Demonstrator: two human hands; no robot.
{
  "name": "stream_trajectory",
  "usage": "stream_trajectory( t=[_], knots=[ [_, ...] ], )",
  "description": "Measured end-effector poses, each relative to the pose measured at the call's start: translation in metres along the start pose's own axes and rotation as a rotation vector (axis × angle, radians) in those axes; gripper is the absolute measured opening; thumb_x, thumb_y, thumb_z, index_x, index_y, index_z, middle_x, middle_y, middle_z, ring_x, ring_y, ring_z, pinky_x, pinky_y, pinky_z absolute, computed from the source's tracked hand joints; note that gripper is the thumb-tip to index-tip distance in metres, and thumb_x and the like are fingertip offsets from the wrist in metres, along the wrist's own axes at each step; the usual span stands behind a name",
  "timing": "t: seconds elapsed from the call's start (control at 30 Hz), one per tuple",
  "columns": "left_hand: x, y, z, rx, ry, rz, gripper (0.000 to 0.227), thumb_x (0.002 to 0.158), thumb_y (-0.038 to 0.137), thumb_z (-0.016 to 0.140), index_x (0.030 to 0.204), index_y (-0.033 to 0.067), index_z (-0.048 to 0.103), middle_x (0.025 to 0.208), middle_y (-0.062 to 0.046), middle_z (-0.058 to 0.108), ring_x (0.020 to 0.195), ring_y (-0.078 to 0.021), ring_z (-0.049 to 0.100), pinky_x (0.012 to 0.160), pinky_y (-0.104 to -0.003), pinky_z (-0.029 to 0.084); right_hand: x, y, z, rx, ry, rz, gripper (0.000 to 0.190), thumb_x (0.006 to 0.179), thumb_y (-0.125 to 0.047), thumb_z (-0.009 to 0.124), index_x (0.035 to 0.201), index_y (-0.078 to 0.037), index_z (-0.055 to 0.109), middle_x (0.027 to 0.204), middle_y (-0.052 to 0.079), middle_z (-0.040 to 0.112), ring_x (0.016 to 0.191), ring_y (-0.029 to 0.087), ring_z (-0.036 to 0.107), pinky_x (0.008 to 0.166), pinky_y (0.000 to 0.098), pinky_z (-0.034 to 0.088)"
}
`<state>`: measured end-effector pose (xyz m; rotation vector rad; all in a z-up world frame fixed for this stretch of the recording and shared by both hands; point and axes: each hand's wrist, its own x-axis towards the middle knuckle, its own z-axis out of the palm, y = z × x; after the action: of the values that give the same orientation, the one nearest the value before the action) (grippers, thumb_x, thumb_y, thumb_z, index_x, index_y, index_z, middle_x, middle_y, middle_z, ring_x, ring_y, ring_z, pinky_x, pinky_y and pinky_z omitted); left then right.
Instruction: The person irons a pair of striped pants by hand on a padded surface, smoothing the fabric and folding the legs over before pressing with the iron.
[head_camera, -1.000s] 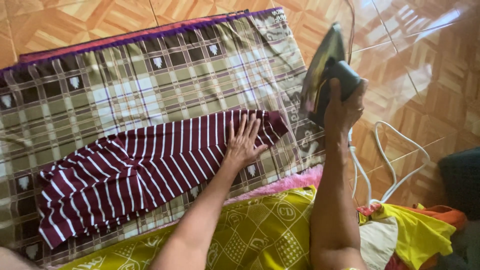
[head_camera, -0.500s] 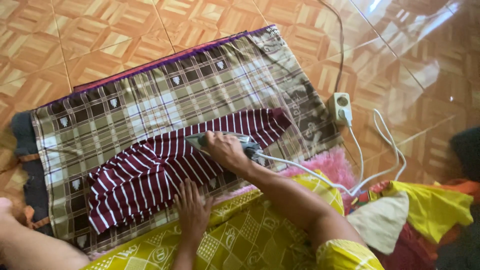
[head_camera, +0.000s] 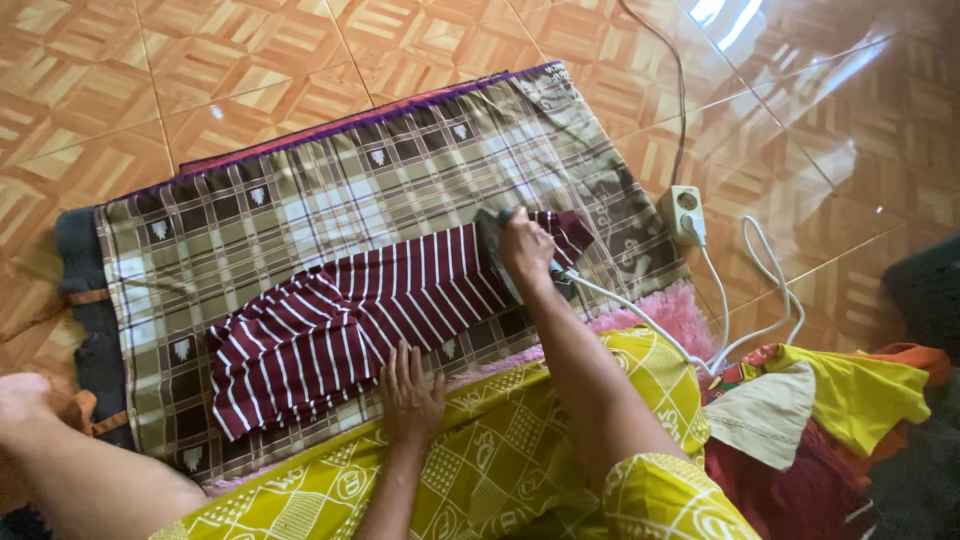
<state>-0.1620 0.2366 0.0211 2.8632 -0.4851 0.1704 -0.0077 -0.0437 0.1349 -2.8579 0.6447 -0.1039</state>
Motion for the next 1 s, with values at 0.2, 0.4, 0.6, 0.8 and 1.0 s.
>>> stream_trajectory(
  t=[0.2,0.4,0.6,0.8,1.0],
  knots=[
    [-0.002,-0.003,0.006,-0.005,0.017,0.010,0.072,0.103,0.058,0.028,0.156,0.0092,0.036,0.166,-0.017,0.030,0.155,-0.0332,0.026,0.125,-0.051,0.020,0.018,0.015,0.010,0.084,0.039,0.214,0.036,0.109,-0.040,0.044,0.117,-0.006,0.054,0.095,0.014,0.073,0.083,0.033,0.074,0.071,0.0499,0.059],
    [-0.004,-0.002,0.004,-0.035,0.017,0.023,0.073,0.104,0.059,0.023,0.155,0.0080,0.038,0.166,-0.017,0.032,0.155,-0.0341,0.026,0.126,-0.051,0.018,-0.011,0.021,0.012,0.142,0.112,0.385,0.041,0.102,-0.047,0.048,0.114,-0.009,0.057,0.101,0.016,0.075,0.093,0.038,0.073,0.079,0.0513,0.056],
    [-0.003,-0.003,0.000,-0.017,0.057,0.039,0.073,0.103,0.059,0.026,0.153,0.0073,0.041,0.163,-0.019,0.037,0.151,-0.0368,0.035,0.124,-0.052,0.026,0.010,0.017,0.023,0.055,0.158,0.449,0.023,0.108,-0.020,0.038,0.102,-0.007,0.056,0.092,0.015,0.073,0.078,0.031,0.074,0.063,0.0442,0.061],
    [0.002,0.003,0.001,0.061,0.115,0.048,0.068,0.099,0.053,0.041,0.151,0.0098,0.048,0.162,-0.017,0.043,0.150,-0.0345,0.040,0.120,-0.051,0.034,0.062,0.034,0.060,-0.084,0.383,0.438,0.028,0.102,-0.037,0.050,0.099,-0.011,0.059,0.084,0.011,0.071,0.069,0.029,0.073,0.052,0.0455,0.059],
    [-0.001,-0.002,0.006,-0.003,0.028,-0.005,0.070,0.102,0.057,0.028,0.155,0.0121,0.039,0.167,-0.015,0.032,0.156,-0.0327,0.027,0.126,-0.052,0.021,0.031,0.030,0.028,0.031,0.164,0.315,0.014,0.106,-0.010,0.044,0.103,-0.007,0.058,0.087,0.012,0.070,0.068,0.026,0.070,0.052,0.0408,0.058]
  ],
)
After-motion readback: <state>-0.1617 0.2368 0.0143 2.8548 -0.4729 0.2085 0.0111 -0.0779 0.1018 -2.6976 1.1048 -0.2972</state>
